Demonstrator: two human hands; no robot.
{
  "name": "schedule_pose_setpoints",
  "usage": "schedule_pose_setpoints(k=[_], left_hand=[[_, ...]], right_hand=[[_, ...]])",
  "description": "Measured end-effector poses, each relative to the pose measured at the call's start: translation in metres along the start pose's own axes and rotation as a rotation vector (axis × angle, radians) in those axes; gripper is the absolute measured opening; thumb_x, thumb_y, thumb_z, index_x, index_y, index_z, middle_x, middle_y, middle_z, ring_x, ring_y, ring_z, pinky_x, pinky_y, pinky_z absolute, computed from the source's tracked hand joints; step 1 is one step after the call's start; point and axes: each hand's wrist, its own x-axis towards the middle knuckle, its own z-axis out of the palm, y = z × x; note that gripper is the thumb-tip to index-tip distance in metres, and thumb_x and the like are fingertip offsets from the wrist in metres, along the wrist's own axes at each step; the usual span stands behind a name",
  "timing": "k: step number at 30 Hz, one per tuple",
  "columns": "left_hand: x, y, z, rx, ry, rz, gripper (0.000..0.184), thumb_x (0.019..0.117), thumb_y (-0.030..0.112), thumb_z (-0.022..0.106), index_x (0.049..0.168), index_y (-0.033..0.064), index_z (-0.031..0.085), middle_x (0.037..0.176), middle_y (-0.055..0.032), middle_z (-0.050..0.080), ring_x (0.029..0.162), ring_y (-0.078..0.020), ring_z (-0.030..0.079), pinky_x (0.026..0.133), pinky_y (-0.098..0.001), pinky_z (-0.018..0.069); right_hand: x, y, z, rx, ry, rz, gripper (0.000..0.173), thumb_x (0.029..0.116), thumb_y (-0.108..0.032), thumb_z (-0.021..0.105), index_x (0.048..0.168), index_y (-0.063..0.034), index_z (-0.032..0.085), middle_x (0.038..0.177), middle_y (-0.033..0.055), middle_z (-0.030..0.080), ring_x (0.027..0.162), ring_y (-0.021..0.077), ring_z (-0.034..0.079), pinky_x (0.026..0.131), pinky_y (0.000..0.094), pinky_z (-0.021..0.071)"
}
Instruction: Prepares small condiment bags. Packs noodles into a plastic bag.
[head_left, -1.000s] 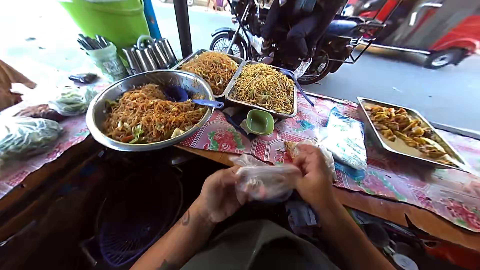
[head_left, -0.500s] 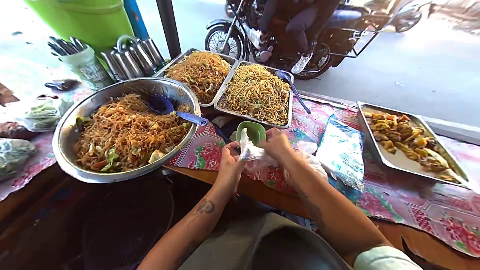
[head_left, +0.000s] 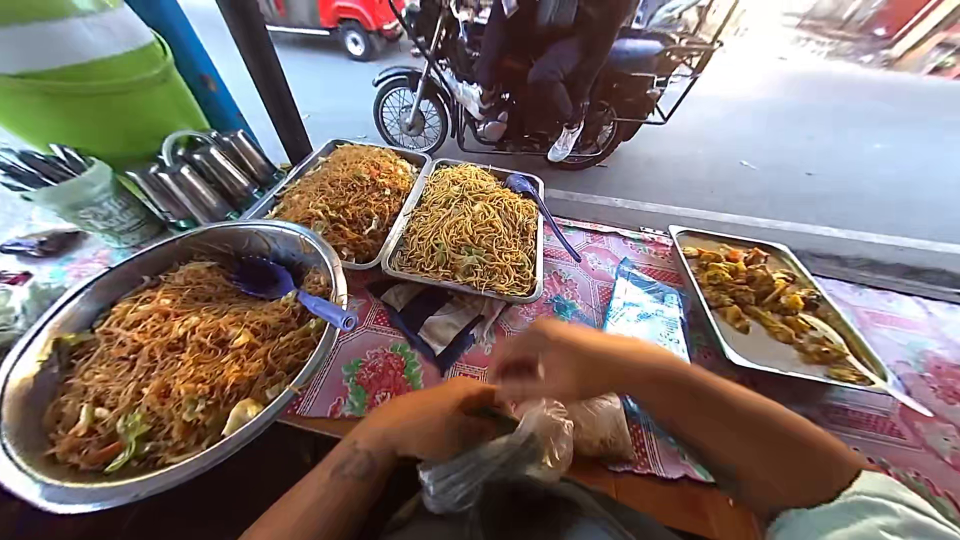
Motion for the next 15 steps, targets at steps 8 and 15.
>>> schedule_pose_setpoints(k=[8,15], left_hand=[[0.003,-0.018,-0.011,-0.505,0.499,-0.057,0.031,0.1054,0.025,0.048,0.129,0.0066,0.058,0.106,0.0035,0.069,0.098,-0.0026,0.066,0.091,-0.0247,0.0561],[0.047,0.003,-0.058,-0.963,0.959,0.133,0.039,0.1123,0.022,0.017,0.115,0.0118,0.054,0.091,-0.0016,0.068,0.086,-0.0113,0.068,0.077,-0.0307,0.0589]], right_hand=[[0.054,0.228,-0.112,-0.347,0.302,1.021,0.083,0.0775,-0.012,0.083,0.150,-0.0097,0.043,0.137,0.0314,0.055,0.122,0.0514,0.057,0.093,0.0706,0.0487],[0.059,0.218,-0.142,-0.362,0.401,0.830,0.055,0.0913,-0.003,0.066,0.146,-0.0065,0.055,0.132,0.0292,0.062,0.122,0.0509,0.059,0.097,0.0756,0.0438]])
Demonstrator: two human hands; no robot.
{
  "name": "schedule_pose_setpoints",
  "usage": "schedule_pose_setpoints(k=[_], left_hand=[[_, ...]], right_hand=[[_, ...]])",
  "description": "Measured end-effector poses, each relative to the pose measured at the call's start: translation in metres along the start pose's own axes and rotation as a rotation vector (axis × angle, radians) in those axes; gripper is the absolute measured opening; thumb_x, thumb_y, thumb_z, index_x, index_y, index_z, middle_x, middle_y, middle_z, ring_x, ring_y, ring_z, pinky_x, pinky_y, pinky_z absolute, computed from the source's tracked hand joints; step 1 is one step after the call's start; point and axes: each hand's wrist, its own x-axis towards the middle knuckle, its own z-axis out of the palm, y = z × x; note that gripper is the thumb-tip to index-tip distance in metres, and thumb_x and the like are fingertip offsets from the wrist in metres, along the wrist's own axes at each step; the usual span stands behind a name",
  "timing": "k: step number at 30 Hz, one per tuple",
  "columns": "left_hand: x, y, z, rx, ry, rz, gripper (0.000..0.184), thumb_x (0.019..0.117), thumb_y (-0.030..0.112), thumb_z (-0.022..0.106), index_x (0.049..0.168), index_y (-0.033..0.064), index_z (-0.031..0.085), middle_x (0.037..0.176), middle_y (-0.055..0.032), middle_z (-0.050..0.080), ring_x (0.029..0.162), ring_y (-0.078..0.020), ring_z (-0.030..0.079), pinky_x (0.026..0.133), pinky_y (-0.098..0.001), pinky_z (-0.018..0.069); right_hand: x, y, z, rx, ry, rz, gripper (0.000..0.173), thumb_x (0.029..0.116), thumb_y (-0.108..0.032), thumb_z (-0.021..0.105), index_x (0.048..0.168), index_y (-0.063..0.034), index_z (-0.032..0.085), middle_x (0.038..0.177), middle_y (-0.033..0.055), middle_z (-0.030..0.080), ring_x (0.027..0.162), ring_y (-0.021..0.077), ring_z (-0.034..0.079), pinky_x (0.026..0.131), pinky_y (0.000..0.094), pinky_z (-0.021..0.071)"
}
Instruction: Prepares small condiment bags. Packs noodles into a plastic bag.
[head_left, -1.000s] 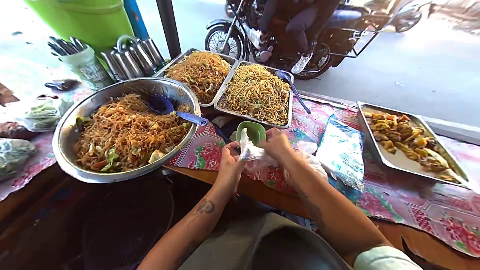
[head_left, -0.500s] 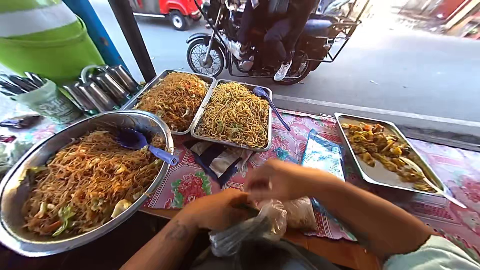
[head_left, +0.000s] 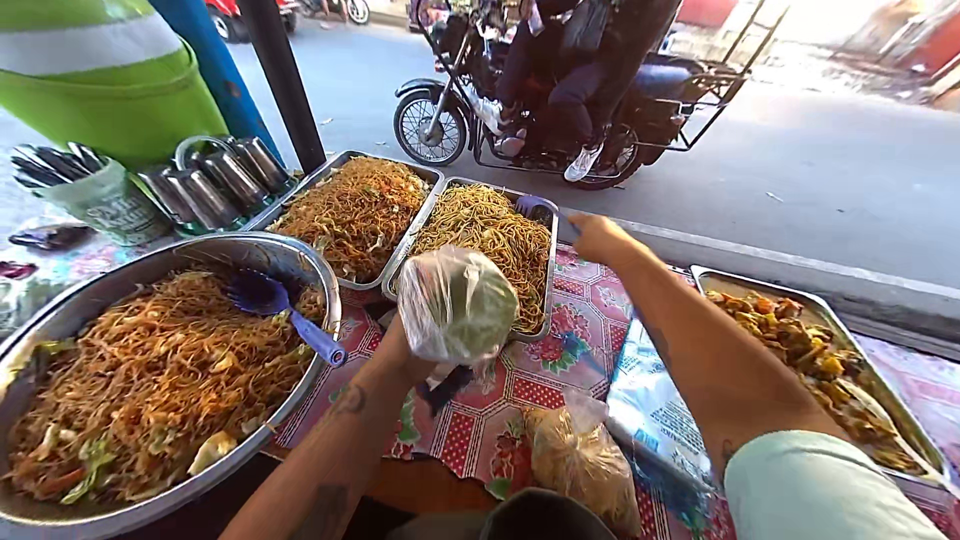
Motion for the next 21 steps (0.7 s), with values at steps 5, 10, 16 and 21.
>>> schedule_pose_setpoints(k=[5,10,16,21], left_hand=[[0.036,0.011,0.014,0.071,0.078,0.115,0.029,0.1123,0.020,0.028,0.108,0.0167,0.056,0.086,0.0012,0.066,0.079,-0.0080,0.066,0.070,-0.0272,0.0575],[0.057,0.013,0.023,0.072,0.143,0.144,0.026,0.1127,0.025,0.029,0.112,0.0175,0.054,0.091,0.0016,0.063,0.081,-0.0076,0.064,0.071,-0.0269,0.0560],[0.074,0.014,0.028,0.087,0.181,0.138,0.023,0.1122,0.024,0.031,0.116,0.0174,0.053,0.095,0.0013,0.061,0.084,-0.0077,0.063,0.073,-0.0281,0.0548],[0.088,0.009,0.024,0.073,0.202,0.159,0.022,0.1107,0.015,0.033,0.123,0.0135,0.051,0.101,-0.0021,0.060,0.091,-0.0105,0.062,0.078,-0.0302,0.0545]], right_hand=[[-0.033,-0.022,-0.077,-0.217,0.087,-0.128,0.045,0.0941,0.001,0.059,0.138,-0.0075,0.064,0.132,0.0253,0.064,0.126,0.0481,0.058,0.100,0.0744,0.0425],[-0.038,-0.046,-0.060,-0.362,-0.129,-0.092,0.030,0.0953,-0.003,0.061,0.124,-0.0018,0.070,0.121,0.0275,0.067,0.116,0.0490,0.062,0.092,0.0733,0.0463],[-0.010,-0.036,-0.047,-0.317,-0.119,-0.105,0.043,0.0925,0.000,0.063,0.135,-0.0054,0.066,0.129,0.0266,0.065,0.123,0.0470,0.060,0.100,0.0713,0.0448],[-0.009,-0.039,-0.037,-0.359,-0.121,-0.112,0.045,0.0894,0.002,0.066,0.133,-0.0071,0.067,0.131,0.0235,0.065,0.124,0.0454,0.060,0.099,0.0710,0.0455]])
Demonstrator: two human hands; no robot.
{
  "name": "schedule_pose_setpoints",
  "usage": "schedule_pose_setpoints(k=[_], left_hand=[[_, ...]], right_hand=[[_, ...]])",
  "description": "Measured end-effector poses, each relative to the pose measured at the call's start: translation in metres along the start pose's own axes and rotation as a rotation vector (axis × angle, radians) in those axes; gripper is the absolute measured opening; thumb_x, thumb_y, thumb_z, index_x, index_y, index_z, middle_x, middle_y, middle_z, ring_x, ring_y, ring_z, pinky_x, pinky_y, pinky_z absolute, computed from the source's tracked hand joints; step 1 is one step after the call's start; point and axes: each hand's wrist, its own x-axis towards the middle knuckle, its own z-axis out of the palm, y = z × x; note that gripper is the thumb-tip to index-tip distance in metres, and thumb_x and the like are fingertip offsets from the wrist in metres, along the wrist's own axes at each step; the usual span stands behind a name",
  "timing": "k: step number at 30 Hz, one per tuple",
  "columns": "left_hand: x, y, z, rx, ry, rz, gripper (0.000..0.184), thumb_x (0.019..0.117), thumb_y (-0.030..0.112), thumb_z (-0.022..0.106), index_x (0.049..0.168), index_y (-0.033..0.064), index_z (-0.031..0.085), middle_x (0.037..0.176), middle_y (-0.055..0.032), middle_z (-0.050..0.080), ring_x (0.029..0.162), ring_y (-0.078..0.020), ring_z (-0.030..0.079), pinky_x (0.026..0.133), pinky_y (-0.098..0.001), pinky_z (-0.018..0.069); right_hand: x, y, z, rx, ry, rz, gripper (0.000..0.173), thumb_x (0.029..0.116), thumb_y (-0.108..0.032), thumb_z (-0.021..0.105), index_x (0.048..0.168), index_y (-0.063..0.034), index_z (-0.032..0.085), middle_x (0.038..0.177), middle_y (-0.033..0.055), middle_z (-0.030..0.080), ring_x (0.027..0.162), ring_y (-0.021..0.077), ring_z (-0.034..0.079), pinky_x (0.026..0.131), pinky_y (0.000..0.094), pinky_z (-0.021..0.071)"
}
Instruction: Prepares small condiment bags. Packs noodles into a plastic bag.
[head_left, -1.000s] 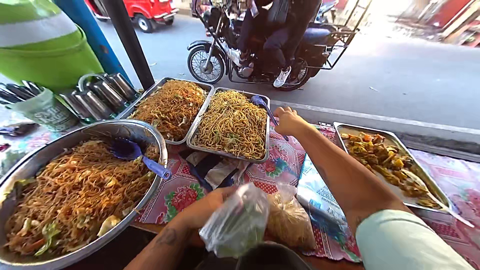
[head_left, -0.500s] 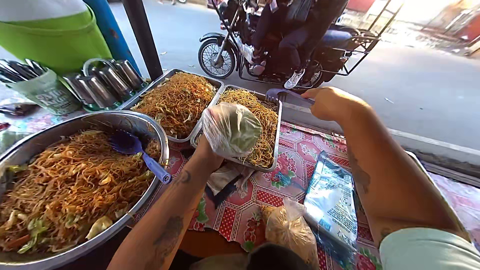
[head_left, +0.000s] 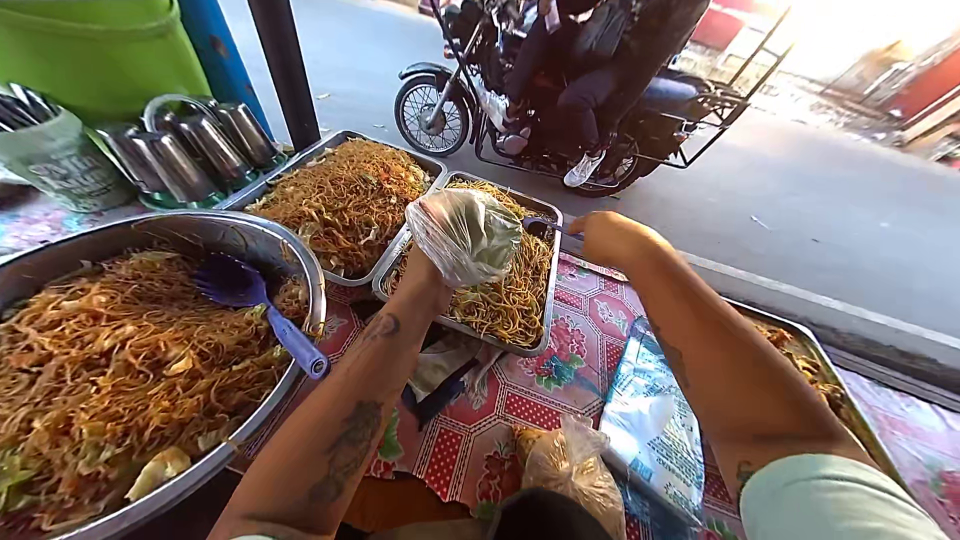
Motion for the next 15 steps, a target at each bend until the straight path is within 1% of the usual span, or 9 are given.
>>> schedule_pose_setpoints(k=[1,3,6,8,10,12,13,14,15], left_hand=[[0.002,-0.001,0.003,-0.020,0.037,-0.006,0.022,0.1108,0.016,0.033,0.124,0.0129,0.050,0.102,-0.0033,0.060,0.091,-0.0119,0.062,0.078,-0.0315,0.0539],[0.005,0.001,0.009,-0.034,0.086,0.006,0.023,0.1103,0.015,0.034,0.126,0.0131,0.050,0.104,-0.0038,0.059,0.092,-0.0120,0.061,0.078,-0.0320,0.0535],[0.011,-0.001,0.012,-0.062,0.088,0.016,0.027,0.1113,0.019,0.032,0.133,0.0149,0.047,0.111,-0.0040,0.058,0.099,-0.0122,0.059,0.083,-0.0335,0.0526],[0.017,-0.004,0.014,-0.079,0.074,0.005,0.029,0.1121,0.025,0.030,0.135,0.0174,0.045,0.114,-0.0045,0.059,0.101,-0.0140,0.060,0.083,-0.0363,0.0537],[0.020,-0.004,0.018,-0.082,0.075,-0.005,0.029,0.1120,0.027,0.030,0.136,0.0180,0.044,0.114,-0.0053,0.059,0.100,-0.0148,0.060,0.081,-0.0369,0.0535],[0.018,0.000,0.021,-0.056,0.065,0.011,0.032,0.1118,0.023,0.030,0.142,0.0181,0.039,0.119,-0.0058,0.056,0.102,-0.0138,0.058,0.084,-0.0350,0.0528],[0.018,0.002,0.022,-0.038,0.069,0.013,0.034,0.1116,0.023,0.031,0.145,0.0189,0.036,0.120,-0.0060,0.056,0.101,-0.0134,0.058,0.082,-0.0340,0.0526],[0.018,0.003,0.022,-0.025,0.055,0.010,0.039,0.1115,0.024,0.031,0.150,0.0204,0.030,0.123,-0.0066,0.055,0.102,-0.0138,0.058,0.082,-0.0342,0.0522],[0.019,0.003,0.022,-0.019,0.053,0.006,0.039,0.1119,0.028,0.031,0.151,0.0216,0.031,0.125,-0.0068,0.056,0.104,-0.0149,0.059,0.083,-0.0357,0.0529]], right_hand=[[0.003,0.000,0.003,0.004,0.004,0.011,0.045,0.0891,0.002,0.066,0.133,-0.0084,0.067,0.130,0.0238,0.066,0.123,0.0461,0.060,0.098,0.0716,0.0457],[0.003,0.005,-0.009,-0.021,0.055,0.026,0.043,0.0896,0.000,0.066,0.131,-0.0127,0.070,0.127,0.0227,0.067,0.121,0.0468,0.062,0.094,0.0744,0.0461],[-0.004,0.005,-0.035,-0.055,0.093,0.056,0.043,0.0938,-0.005,0.063,0.135,-0.0179,0.069,0.133,0.0205,0.066,0.125,0.0468,0.059,0.095,0.0753,0.0451],[0.006,0.003,-0.027,-0.029,0.099,0.090,0.047,0.0936,-0.005,0.060,0.138,-0.0176,0.067,0.135,0.0207,0.065,0.127,0.0467,0.058,0.096,0.0748,0.0452],[0.015,0.003,-0.009,0.012,0.071,0.113,0.049,0.0927,-0.004,0.060,0.140,-0.0151,0.065,0.132,0.0243,0.065,0.123,0.0485,0.059,0.095,0.0748,0.0455],[0.022,0.012,0.001,0.035,0.037,0.107,0.047,0.0940,-0.004,0.062,0.140,-0.0139,0.066,0.130,0.0254,0.065,0.122,0.0480,0.060,0.097,0.0735,0.0446],[0.022,0.018,-0.001,0.029,0.050,0.097,0.045,0.0944,-0.005,0.062,0.138,-0.0150,0.067,0.131,0.0238,0.066,0.123,0.0468,0.060,0.098,0.0731,0.0445],[0.021,0.022,-0.005,0.040,0.075,0.085,0.043,0.0955,-0.005,0.063,0.138,-0.0142,0.067,0.133,0.0233,0.065,0.126,0.0464,0.059,0.100,0.0733,0.0432],[0.020,0.023,-0.007,0.060,0.096,0.094,0.043,0.0963,-0.005,0.062,0.139,-0.0135,0.066,0.134,0.0233,0.064,0.127,0.0466,0.058,0.101,0.0735,0.0424]])
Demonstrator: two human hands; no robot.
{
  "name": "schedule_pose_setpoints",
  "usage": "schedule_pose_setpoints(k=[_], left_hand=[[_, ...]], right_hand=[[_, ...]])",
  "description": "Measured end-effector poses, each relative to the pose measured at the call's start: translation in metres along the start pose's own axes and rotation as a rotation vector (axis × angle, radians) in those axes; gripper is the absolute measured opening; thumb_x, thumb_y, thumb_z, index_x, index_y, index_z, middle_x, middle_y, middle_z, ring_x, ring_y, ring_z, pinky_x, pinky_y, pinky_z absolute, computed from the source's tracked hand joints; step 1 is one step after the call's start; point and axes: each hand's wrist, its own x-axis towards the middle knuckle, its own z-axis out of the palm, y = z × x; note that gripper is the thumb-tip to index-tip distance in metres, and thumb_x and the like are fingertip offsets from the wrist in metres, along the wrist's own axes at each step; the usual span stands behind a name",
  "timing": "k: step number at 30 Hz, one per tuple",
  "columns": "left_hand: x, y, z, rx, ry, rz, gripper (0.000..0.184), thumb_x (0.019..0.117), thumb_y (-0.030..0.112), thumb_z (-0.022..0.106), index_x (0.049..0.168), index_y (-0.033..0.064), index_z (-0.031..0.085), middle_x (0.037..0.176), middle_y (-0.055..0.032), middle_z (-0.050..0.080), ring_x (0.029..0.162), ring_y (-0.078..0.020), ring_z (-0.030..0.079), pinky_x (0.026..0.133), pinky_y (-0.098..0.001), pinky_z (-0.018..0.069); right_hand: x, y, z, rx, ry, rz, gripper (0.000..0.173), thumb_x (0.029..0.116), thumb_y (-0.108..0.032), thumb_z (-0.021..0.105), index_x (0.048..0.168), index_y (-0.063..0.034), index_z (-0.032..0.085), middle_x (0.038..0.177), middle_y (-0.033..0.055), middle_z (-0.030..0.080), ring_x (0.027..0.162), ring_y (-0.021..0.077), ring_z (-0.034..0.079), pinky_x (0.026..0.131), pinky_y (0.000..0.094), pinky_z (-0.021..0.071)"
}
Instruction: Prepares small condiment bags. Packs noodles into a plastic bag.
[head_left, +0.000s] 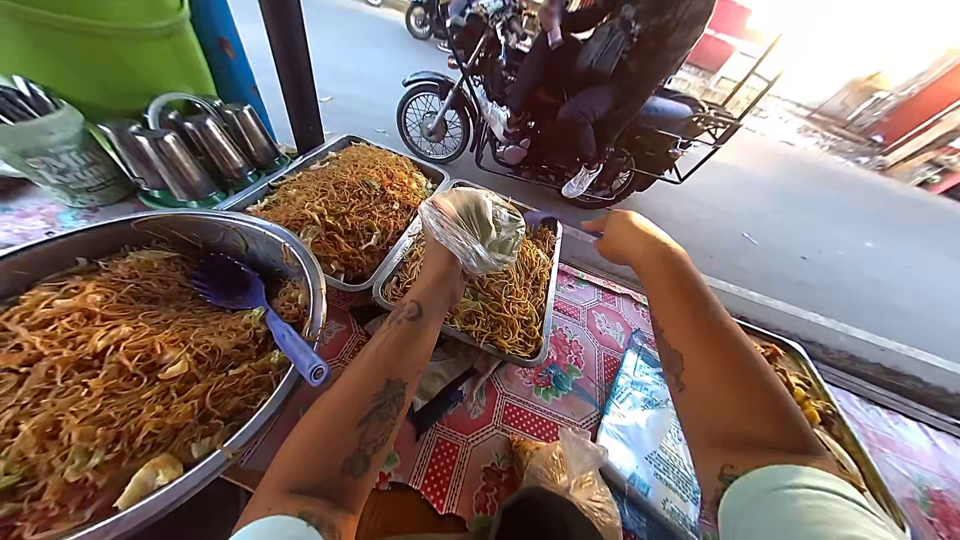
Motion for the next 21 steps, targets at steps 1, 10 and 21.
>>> schedule_pose_setpoints(k=[1,10,21], left_hand=[[0.001,-0.001,0.000,0.011,0.000,-0.001,0.040,0.1117,0.029,0.032,0.151,0.0222,0.032,0.127,-0.0069,0.057,0.106,-0.0155,0.059,0.085,-0.0368,0.0532],[0.018,-0.007,-0.001,0.024,0.024,0.027,0.055,0.1088,0.018,0.043,0.158,0.0226,0.019,0.138,-0.0110,0.050,0.111,-0.0187,0.057,0.086,-0.0398,0.0521],[0.031,-0.010,0.002,0.109,0.003,0.110,0.063,0.1085,0.014,0.044,0.161,0.0213,0.011,0.147,-0.0128,0.046,0.121,-0.0199,0.056,0.095,-0.0421,0.0525]], right_hand=[[-0.001,0.000,0.003,0.017,0.013,0.027,0.045,0.0961,-0.006,0.062,0.140,-0.0137,0.065,0.135,0.0235,0.064,0.128,0.0468,0.058,0.101,0.0737,0.0428],[-0.047,-0.034,0.019,0.469,-0.328,0.179,0.033,0.1112,-0.014,0.044,0.140,-0.0029,0.053,0.076,0.0053,0.059,0.050,0.0064,0.047,0.047,0.0213,0.0405],[-0.058,-0.020,0.023,1.418,-0.351,0.255,0.026,0.1131,-0.016,0.034,0.129,-0.0040,0.052,0.067,-0.0028,0.051,0.043,-0.0013,0.043,0.039,0.0114,0.0365]])
